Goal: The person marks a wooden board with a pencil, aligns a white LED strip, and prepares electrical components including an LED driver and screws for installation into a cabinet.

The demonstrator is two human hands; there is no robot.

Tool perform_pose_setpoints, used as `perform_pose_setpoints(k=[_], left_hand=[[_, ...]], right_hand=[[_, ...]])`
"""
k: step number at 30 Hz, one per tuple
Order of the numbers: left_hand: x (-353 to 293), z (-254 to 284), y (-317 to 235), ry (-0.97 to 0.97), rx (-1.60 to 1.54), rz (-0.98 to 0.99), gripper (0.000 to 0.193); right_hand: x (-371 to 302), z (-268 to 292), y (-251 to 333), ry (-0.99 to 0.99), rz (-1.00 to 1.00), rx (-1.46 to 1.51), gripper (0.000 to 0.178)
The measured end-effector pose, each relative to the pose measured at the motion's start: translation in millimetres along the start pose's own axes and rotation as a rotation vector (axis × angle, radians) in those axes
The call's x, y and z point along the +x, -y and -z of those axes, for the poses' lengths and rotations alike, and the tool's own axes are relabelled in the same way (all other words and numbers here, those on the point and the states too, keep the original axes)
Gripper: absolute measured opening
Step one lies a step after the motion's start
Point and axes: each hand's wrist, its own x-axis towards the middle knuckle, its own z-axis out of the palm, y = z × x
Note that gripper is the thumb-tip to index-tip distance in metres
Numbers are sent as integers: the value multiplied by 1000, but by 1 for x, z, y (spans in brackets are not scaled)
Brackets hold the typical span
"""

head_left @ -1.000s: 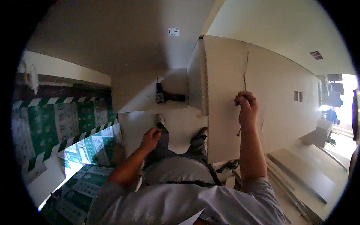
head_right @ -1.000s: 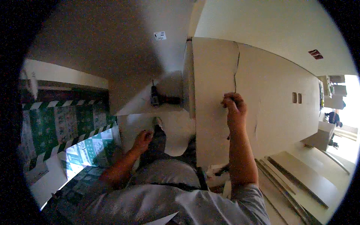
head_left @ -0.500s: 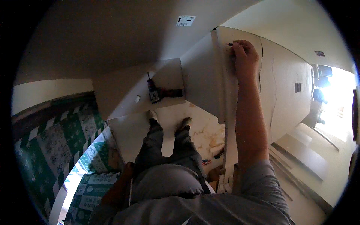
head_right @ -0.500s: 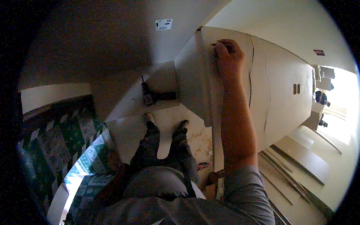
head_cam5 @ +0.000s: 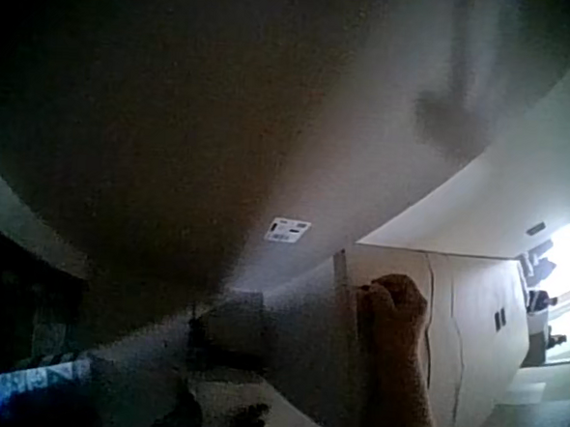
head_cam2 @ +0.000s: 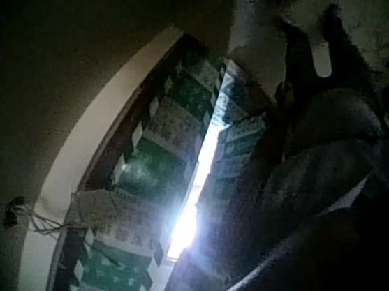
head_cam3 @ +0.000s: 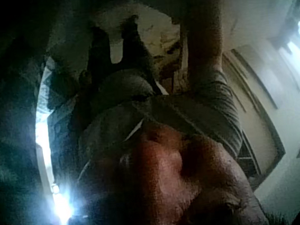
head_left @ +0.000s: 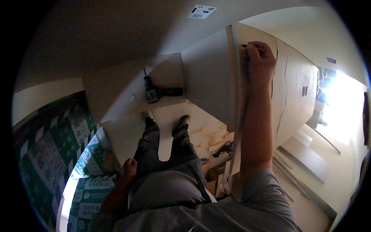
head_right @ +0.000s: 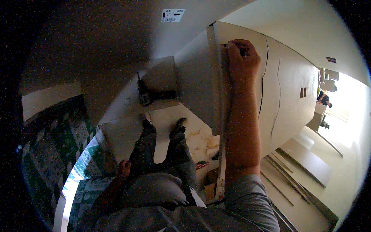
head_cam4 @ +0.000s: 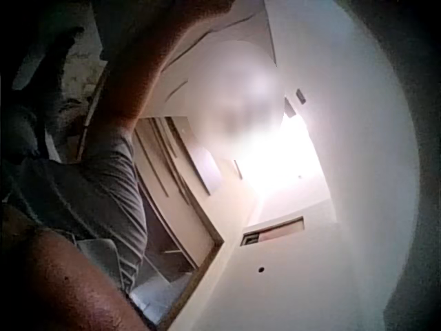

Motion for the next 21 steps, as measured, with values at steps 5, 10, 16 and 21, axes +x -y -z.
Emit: perform_pose_setpoints(k=[5,10,16,21], left_hand=[[10,-3,34,-3,-18,-71,19],[-1,20,-29,-1,44,-32,18],[5,7,-11,-2,17,-16,15],[13,-9,-13,-82,92,-125,12]], right_hand=[[-2,4,0,-18,-6,-1,15],[-3,0,2,-21,-4,-11,16],[-5,-6,3,-53,-86,93,13],[-7,0,2,-66,-33,63,12]])
